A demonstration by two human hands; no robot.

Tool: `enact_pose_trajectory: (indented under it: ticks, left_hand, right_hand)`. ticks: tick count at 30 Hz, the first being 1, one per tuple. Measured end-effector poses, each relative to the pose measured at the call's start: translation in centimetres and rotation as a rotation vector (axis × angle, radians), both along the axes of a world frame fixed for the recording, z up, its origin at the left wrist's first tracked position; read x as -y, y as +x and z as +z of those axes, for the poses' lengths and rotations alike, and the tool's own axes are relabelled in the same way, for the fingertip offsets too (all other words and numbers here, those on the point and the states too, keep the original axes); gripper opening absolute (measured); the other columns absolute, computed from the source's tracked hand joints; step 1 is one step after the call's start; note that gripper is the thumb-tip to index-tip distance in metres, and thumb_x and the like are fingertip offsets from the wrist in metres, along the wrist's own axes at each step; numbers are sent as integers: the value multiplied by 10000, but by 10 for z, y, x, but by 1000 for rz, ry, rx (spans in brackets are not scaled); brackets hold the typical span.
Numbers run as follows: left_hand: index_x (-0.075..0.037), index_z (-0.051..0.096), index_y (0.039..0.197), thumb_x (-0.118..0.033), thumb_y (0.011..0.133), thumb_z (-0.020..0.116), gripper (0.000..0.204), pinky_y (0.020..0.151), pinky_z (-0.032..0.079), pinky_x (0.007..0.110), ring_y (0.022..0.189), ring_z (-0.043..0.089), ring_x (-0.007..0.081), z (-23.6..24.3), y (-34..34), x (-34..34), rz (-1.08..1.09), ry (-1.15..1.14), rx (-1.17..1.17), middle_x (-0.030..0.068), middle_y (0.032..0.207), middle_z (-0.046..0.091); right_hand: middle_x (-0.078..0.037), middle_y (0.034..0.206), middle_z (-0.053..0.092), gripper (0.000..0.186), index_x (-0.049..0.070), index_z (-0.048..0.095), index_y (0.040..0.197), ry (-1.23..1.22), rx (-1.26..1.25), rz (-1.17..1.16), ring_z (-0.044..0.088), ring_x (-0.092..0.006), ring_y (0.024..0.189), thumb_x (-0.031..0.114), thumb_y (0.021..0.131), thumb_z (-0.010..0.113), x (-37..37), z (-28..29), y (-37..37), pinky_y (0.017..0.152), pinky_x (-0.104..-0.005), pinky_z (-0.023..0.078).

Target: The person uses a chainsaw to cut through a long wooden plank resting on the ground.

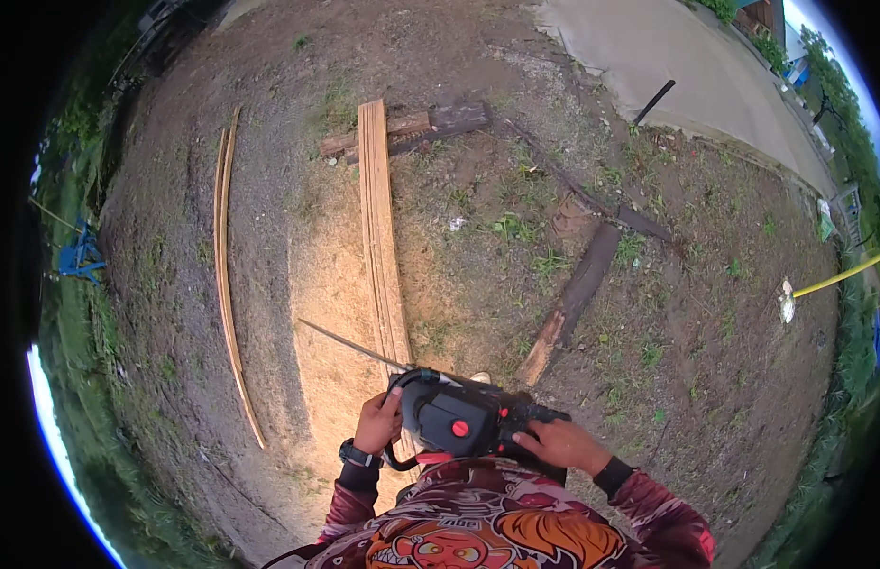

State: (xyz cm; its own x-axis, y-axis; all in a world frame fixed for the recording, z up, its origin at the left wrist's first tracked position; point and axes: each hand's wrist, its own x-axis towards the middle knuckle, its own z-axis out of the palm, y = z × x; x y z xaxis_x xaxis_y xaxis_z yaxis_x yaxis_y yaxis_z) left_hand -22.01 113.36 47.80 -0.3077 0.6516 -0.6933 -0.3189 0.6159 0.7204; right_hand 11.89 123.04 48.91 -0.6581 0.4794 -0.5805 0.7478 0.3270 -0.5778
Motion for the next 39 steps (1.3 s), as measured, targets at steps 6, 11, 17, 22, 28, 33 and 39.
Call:
enact_pose_trajectory:
  ticks: [6, 11, 17, 22, 28, 33, 39]
  left_hand:
    - [-112, 493, 738, -392, 1023, 601, 413, 372, 258, 259, 389, 350, 60, 23, -46, -214, 17, 17, 20, -59, 524, 387]
    - [-36, 591, 742, -438, 985, 634, 471, 447, 338, 288, 470, 443, 78, 37, -104, -405, -12, -79, -205, -22, 562, 491]
    - [-32, 615, 780, -417, 984, 643, 436, 443, 322, 291, 478, 419, 72, 126, -156, -577, 149, -31, -230, -27, 583, 502]
    - [-106, 545, 887, -291, 1017, 635, 243, 373, 237, 240, 400, 304, 33, 196, -215, -741, 377, 106, 223, -87, 545, 337]
    - [-119, 500, 813, -288, 1007, 640, 293, 367, 243, 256, 379, 313, 56, 200, -293, -954, 405, 44, 236, -70, 533, 354]
    - [-141, 446, 711, -295, 978, 667, 380, 356, 238, 284, 358, 314, 84, 222, -357, -1113, 384, -24, 266, -43, 493, 350]
    - [-139, 466, 666, -286, 960, 677, 391, 362, 228, 301, 347, 307, 110, 222, -403, -1313, 353, -36, 234, -35, 469, 343]
  right_hand:
    - [-244, 715, 657, 539, 16, 663, 961, 92, -24, -11, 657, -461, 754, 523, 1015, 489, -221, 29, -54, 690, -540, 521]
    - [-249, 722, 658, 498, 28, 677, 984, 59, -109, -59, 652, -469, 761, 499, 1009, 517, -402, 17, -106, 690, -548, 515]
    - [-242, 774, 667, 440, 47, 676, 1019, 18, -104, 90, 649, -465, 779, 465, 1004, 540, -640, 109, -181, 690, -541, 502]
    - [-203, 723, 672, 442, 83, 682, 1017, 129, -85, 202, 663, -432, 727, 499, 996, 537, -840, 159, -268, 641, -528, 510]
    - [-176, 818, 701, 546, 77, 677, 925, 244, -21, 268, 678, -404, 778, 582, 991, 480, -1070, 172, -367, 661, -509, 513]
    - [-178, 862, 707, 622, 81, 711, 902, 213, -5, 158, 688, -387, 832, 632, 985, 435, -1223, 237, -416, 697, -504, 527]
    - [-142, 862, 718, 575, 88, 720, 856, 345, -43, 74, 702, -361, 820, 561, 1012, 434, -1397, 210, -462, 694, -475, 546]
